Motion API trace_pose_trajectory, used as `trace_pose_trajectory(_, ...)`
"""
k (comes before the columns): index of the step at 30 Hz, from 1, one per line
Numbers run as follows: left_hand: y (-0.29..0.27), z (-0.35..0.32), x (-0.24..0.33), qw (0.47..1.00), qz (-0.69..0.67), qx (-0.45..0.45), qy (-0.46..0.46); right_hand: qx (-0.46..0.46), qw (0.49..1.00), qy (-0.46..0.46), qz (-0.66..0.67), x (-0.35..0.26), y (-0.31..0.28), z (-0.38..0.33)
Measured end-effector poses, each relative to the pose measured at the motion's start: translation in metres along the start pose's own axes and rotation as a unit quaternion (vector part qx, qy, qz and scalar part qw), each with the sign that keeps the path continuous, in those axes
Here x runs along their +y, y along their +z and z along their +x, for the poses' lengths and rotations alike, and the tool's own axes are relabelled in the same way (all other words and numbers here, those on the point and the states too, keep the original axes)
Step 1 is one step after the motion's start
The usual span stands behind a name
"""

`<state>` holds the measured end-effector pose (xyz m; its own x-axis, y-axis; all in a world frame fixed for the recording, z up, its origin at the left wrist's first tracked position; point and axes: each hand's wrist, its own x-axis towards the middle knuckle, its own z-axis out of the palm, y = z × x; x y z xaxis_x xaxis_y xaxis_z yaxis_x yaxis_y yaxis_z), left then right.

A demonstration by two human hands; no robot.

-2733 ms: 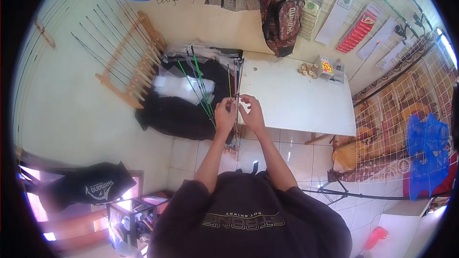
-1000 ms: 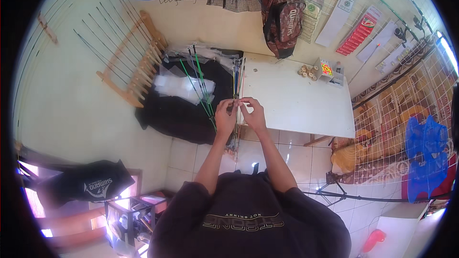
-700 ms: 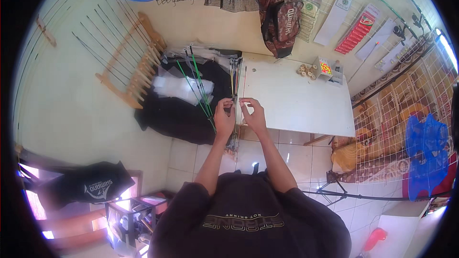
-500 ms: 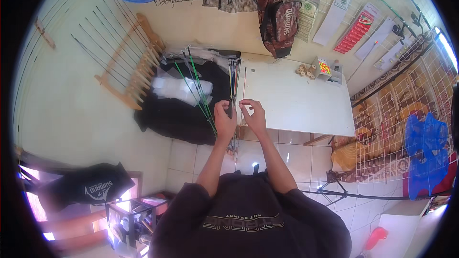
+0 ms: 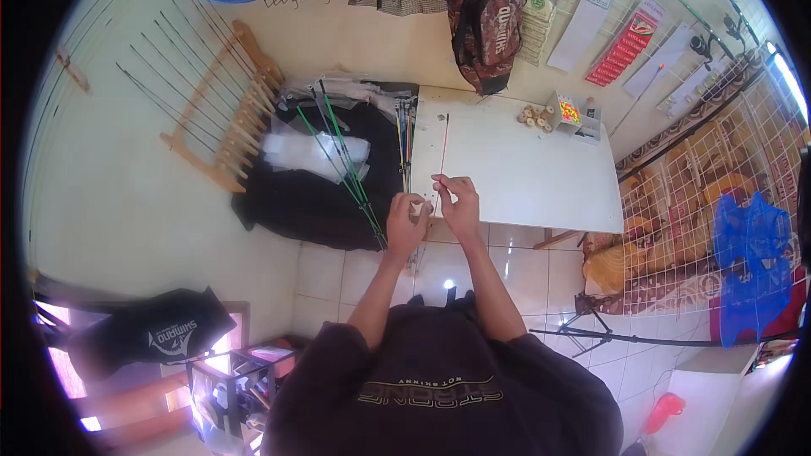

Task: Assembling fishing floats by attaching tips and bodies to the antennae.

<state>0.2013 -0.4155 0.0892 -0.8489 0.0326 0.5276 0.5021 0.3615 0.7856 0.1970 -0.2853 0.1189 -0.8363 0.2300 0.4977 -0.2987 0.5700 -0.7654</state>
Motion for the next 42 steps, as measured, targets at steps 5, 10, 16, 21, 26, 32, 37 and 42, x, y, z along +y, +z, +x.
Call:
trace_pose_trajectory(5, 0.012, -0.01, 0.005, 0.989, -0.042, -0.098, -0.106, 0.009, 1.0, -0.001, -0.006, -0.008, -0.014, 0.004)
trace_pose_trajectory(10, 0.029, -0.017, -0.012, 0.957, -0.028, -0.239, -0.164, 0.019, 1.0, 0.005, -0.012, -0.018, -0.029, 0.006)
trace_pose_trajectory(16, 0.049, -0.016, -0.011, 0.957, 0.025, -0.252, -0.143, 0.032, 0.999, 0.007, -0.023, -0.02, -0.05, 0.011)
trace_pose_trajectory(21, 0.061, -0.01, 0.009, 0.949, 0.021, -0.284, -0.139, 0.058, 0.998, -0.006, -0.018, -0.023, -0.072, 0.018)
trace_pose_trajectory(26, 0.081, -0.016, 0.007, 0.962, -0.041, -0.247, -0.11, 0.075, 0.997, -0.019, 0.013, -0.031, -0.09, 0.024)
trace_pose_trajectory(32, 0.104, -0.01, 0.037, 0.973, 0.0, -0.215, -0.089, 0.089, 0.994, -0.029, 0.053, -0.017, -0.121, 0.031)
trace_pose_trajectory(37, 0.123, 0.012, 0.077, 0.977, -0.069, -0.18, -0.093, 0.047, 0.996, 0.03, 0.064, 0.02, -0.157, 0.023)
trace_pose_trajectory(42, 0.147, 0.036, 0.123, 0.984, -0.112, -0.138, -0.021, -0.081, 0.993, 0.078, 0.045, 0.075, -0.189, 0.002)
